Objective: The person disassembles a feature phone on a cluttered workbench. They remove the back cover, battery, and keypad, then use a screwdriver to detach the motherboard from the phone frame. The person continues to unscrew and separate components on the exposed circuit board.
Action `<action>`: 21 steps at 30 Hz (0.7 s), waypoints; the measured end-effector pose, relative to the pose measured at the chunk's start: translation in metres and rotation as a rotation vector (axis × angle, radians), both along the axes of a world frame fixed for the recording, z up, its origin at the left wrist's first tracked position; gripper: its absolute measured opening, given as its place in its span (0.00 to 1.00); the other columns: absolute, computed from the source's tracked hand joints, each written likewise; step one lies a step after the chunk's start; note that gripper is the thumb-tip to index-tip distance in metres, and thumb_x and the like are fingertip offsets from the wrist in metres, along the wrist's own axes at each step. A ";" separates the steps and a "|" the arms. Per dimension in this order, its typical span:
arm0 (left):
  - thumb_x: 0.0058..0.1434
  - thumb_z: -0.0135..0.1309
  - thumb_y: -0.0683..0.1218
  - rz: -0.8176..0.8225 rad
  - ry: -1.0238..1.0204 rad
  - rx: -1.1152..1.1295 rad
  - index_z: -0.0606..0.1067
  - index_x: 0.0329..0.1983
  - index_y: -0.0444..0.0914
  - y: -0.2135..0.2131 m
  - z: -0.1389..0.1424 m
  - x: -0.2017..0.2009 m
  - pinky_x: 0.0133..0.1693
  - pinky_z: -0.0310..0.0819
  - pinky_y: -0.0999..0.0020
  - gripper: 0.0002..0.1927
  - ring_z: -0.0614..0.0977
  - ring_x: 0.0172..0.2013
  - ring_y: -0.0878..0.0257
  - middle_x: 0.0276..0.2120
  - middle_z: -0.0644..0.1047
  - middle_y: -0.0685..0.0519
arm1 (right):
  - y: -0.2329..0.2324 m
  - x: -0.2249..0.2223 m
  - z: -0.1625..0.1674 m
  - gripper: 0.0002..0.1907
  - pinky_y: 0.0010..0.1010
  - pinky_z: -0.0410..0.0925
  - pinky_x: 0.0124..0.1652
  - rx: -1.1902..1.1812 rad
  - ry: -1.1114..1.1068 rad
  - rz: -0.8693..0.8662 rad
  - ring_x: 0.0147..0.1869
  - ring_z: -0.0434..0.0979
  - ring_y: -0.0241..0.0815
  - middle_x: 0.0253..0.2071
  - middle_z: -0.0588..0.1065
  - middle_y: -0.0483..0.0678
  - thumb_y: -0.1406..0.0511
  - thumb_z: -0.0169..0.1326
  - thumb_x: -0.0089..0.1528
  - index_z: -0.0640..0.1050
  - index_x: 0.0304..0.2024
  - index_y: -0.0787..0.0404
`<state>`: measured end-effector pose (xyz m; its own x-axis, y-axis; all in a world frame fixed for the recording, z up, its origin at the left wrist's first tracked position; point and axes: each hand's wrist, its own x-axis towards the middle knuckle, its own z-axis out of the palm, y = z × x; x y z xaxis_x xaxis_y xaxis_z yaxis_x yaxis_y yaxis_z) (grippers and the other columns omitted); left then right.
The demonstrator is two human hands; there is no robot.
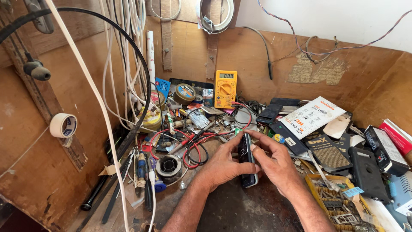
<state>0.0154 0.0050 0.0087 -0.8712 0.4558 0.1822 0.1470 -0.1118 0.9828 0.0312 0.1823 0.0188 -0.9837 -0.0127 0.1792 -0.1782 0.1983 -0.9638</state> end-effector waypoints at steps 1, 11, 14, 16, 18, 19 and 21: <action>0.42 0.70 0.47 -0.015 0.027 0.010 0.63 0.74 0.36 0.000 0.000 0.000 0.47 0.77 0.71 0.54 0.80 0.46 0.65 0.51 0.79 0.52 | -0.001 -0.002 -0.001 0.21 0.24 0.71 0.39 -0.003 0.067 0.001 0.40 0.75 0.31 0.41 0.79 0.46 0.65 0.51 0.66 0.78 0.61 0.61; 0.42 0.70 0.48 -0.001 0.051 -0.015 0.66 0.74 0.37 0.001 -0.002 0.000 0.43 0.77 0.70 0.52 0.79 0.42 0.66 0.46 0.80 0.53 | -0.006 -0.006 -0.007 0.18 0.23 0.68 0.33 -0.128 0.060 -0.113 0.34 0.74 0.31 0.36 0.80 0.45 0.65 0.53 0.65 0.81 0.55 0.64; 0.41 0.71 0.46 -0.019 -0.026 0.092 0.62 0.75 0.38 0.001 -0.001 0.001 0.45 0.77 0.70 0.56 0.80 0.44 0.65 0.48 0.79 0.50 | -0.007 -0.001 -0.009 0.19 0.22 0.68 0.32 -0.113 0.090 -0.101 0.33 0.74 0.31 0.35 0.79 0.46 0.61 0.53 0.66 0.80 0.56 0.64; 0.41 0.71 0.45 0.046 -0.098 0.093 0.60 0.76 0.38 -0.001 0.001 0.001 0.47 0.78 0.70 0.56 0.82 0.46 0.64 0.49 0.80 0.49 | -0.005 0.006 -0.009 0.21 0.24 0.68 0.31 -0.167 0.026 -0.088 0.33 0.74 0.32 0.35 0.78 0.47 0.58 0.52 0.67 0.81 0.55 0.65; 0.41 0.71 0.44 0.102 -0.162 0.136 0.58 0.76 0.39 -0.002 0.005 0.002 0.48 0.79 0.68 0.57 0.82 0.47 0.63 0.49 0.79 0.48 | -0.003 0.012 -0.009 0.23 0.27 0.70 0.31 -0.224 -0.010 -0.051 0.35 0.75 0.34 0.36 0.78 0.48 0.56 0.51 0.67 0.80 0.55 0.66; 0.41 0.70 0.43 0.122 -0.189 0.178 0.57 0.76 0.40 -0.003 0.007 0.002 0.47 0.79 0.67 0.58 0.82 0.47 0.62 0.49 0.79 0.49 | -0.001 0.015 -0.008 0.24 0.29 0.72 0.31 -0.254 -0.012 -0.024 0.36 0.77 0.35 0.37 0.78 0.49 0.54 0.50 0.67 0.80 0.54 0.66; 0.42 0.70 0.43 0.155 -0.229 0.238 0.56 0.77 0.41 -0.004 0.011 0.004 0.45 0.79 0.65 0.58 0.82 0.45 0.61 0.48 0.78 0.49 | 0.000 0.020 -0.007 0.26 0.32 0.75 0.33 -0.255 -0.031 0.017 0.39 0.78 0.36 0.39 0.79 0.49 0.52 0.49 0.66 0.80 0.54 0.66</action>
<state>0.0198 0.0005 0.0199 -0.9573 0.2830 0.0593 -0.0408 -0.3351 0.9413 0.0508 0.1827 0.0123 -0.9888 0.0130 0.1487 -0.1492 -0.0546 -0.9873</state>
